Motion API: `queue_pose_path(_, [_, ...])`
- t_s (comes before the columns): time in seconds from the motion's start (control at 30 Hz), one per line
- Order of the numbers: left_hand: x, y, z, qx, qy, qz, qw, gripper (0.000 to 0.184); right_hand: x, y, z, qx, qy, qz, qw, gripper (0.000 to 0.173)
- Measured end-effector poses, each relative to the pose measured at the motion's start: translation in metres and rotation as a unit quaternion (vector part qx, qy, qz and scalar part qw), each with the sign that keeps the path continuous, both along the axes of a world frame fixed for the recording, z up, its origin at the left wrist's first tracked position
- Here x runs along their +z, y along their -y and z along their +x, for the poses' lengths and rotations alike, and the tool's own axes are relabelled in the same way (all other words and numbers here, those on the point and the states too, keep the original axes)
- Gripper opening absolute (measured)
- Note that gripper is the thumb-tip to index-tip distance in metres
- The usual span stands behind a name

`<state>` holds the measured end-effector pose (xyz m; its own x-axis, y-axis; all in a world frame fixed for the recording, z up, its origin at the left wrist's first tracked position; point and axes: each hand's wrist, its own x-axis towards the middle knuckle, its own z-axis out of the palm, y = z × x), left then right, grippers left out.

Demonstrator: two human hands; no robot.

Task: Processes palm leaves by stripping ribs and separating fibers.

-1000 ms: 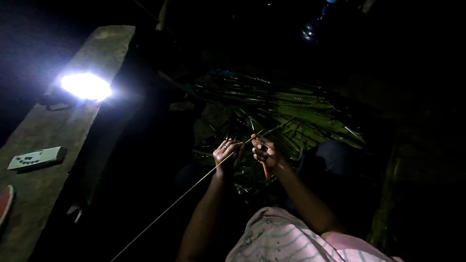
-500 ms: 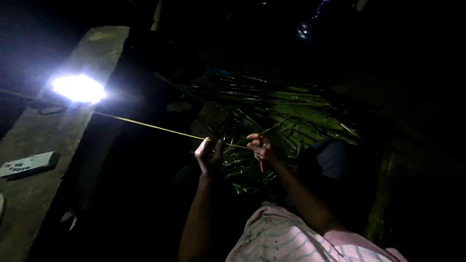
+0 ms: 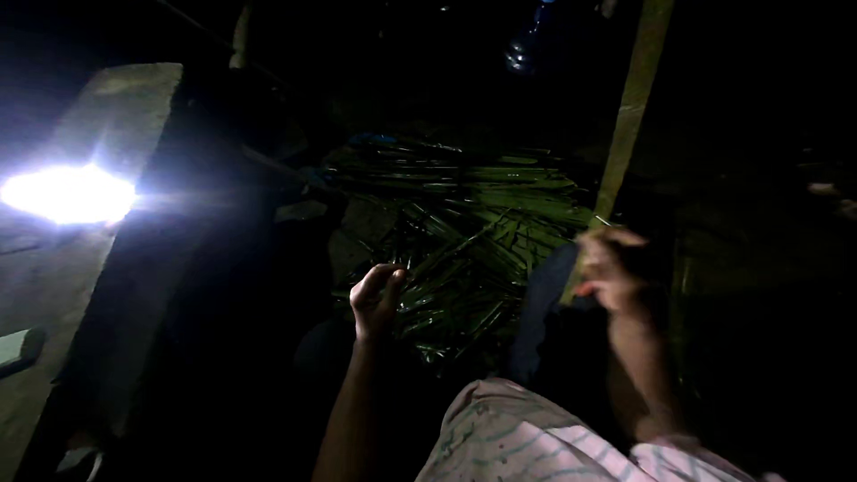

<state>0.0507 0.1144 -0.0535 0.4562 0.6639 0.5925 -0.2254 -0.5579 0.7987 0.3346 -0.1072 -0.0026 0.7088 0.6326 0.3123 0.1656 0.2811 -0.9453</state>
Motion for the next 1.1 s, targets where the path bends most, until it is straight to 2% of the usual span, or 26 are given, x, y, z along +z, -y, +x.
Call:
queue_pose_path(0.03, [0.004, 0.002, 0.0, 0.029, -0.008, -0.004, 1.0, 0.013, 0.008, 0.03, 0.027, -0.077, -0.051, -0.014, 0.996, 0.012])
queue_pose_path(0.1, [0.014, 0.002, 0.0, 0.053, -0.016, -0.013, 0.998, 0.01, 0.015, 0.087, 0.074, -0.217, -0.077, -0.07, 0.971, 0.01])
queue_pose_path(0.13, [0.018, 0.001, 0.001, 0.051, -0.02, -0.013, 0.998, 0.009, 0.005, 0.115, 0.092, -0.275, -0.068, -0.121, 0.951, 0.008])
queue_pose_path(0.2, [0.025, -0.006, 0.003, 0.029, -0.025, -0.004, 0.999, 0.009, -0.037, 0.168, 0.118, -0.352, -0.036, -0.288, 0.89, 0.027])
queue_pose_path(0.27, [0.031, -0.014, 0.006, 0.006, -0.034, 0.01, 0.999, 0.009, -0.069, 0.191, 0.111, -0.376, -0.064, -0.452, 0.806, 0.043])
queue_pose_path(0.33, [0.037, -0.023, 0.01, 0.002, -0.065, 0.02, 0.998, 0.011, -0.094, 0.201, 0.091, -0.342, -0.136, -0.55, 0.75, 0.052])
queue_pose_path(0.37, [0.04, -0.027, 0.012, 0.005, -0.09, 0.021, 0.996, 0.012, -0.128, 0.216, 0.089, -0.344, -0.133, -0.569, 0.735, 0.055])
queue_pose_path(0.4, [0.043, -0.031, 0.015, 0.005, -0.114, 0.024, 0.993, 0.014, -0.173, 0.234, 0.09, -0.363, -0.106, -0.561, 0.736, 0.058])
queue_pose_path(0.43, [0.045, -0.036, 0.017, 0.003, -0.136, 0.026, 0.99, 0.014, -0.201, 0.242, 0.092, -0.375, -0.096, -0.543, 0.745, 0.06])
queue_pose_path(0.47, [0.048, -0.041, 0.02, 0.002, -0.154, 0.026, 0.988, 0.015, -0.204, 0.233, 0.093, -0.378, -0.112, -0.523, 0.756, 0.061])
queue_pose_path(0.57, [0.048, -0.056, 0.029, 0.01, -0.209, 0.013, 0.978, 0.015, -0.132, 0.156, 0.085, -0.351, -0.096, -0.431, 0.826, 0.057])
queue_pose_path(0.6, [0.043, -0.062, 0.031, 0.017, -0.235, 0.005, 0.972, 0.016, -0.108, 0.13, 0.088, -0.332, -0.051, -0.402, 0.852, 0.055])
queue_pose_path(0.67, [0.028, -0.072, 0.032, 0.048, -0.314, -0.016, 0.948, 0.019, -0.073, 0.082, 0.1, -0.29, 0.108, -0.359, 0.88, 0.046])
queue_pose_path(0.7, [0.021, -0.076, 0.033, 0.071, -0.372, -0.028, 0.925, 0.023, -0.057, 0.057, 0.102, -0.264, 0.178, -0.336, 0.886, 0.042])
queue_pose_path(0.77, [0.019, -0.075, 0.04, 0.11, -0.515, -0.037, 0.849, 0.026, -0.033, 0.003, 0.101, -0.204, 0.31, -0.261, 0.891, 0.037])
queue_pose_path(0.8, [0.02, -0.073, 0.043, 0.12, -0.562, -0.029, 0.818, 0.024, -0.024, -0.027, 0.098, -0.162, 0.357, -0.234, 0.89, 0.036])
queue_pose_path(0.83, [0.021, -0.073, 0.045, 0.121, -0.58, -0.02, 0.805, 0.023, -0.019, -0.058, 0.093, -0.109, 0.383, -0.225, 0.89, 0.036])
queue_pose_path(0.87, [0.021, -0.073, 0.045, 0.117, -0.578, -0.014, 0.807, 0.022, -0.021, -0.09, 0.086, -0.051, 0.39, -0.233, 0.889, 0.036])
queue_pose_path(0.93, [0.019, -0.075, 0.042, 0.107, -0.57, -0.012, 0.814, 0.023, -0.045, -0.149, 0.069, 0.076, 0.381, -0.314, 0.866, 0.037])
queue_pose_path(1.0, [0.023, -0.073, 0.041, 0.1, -0.593, -0.021, 0.799, 0.025, -0.086, -0.194, 0.048, 0.188, 0.368, -0.409, 0.814, 0.036])
queue_pose_path(1.1, [0.026, -0.072, 0.043, 0.077, -0.643, -0.032, 0.761, 0.026, -0.145, -0.235, 0.017, 0.306, 0.353, -0.492, 0.734, 0.037])
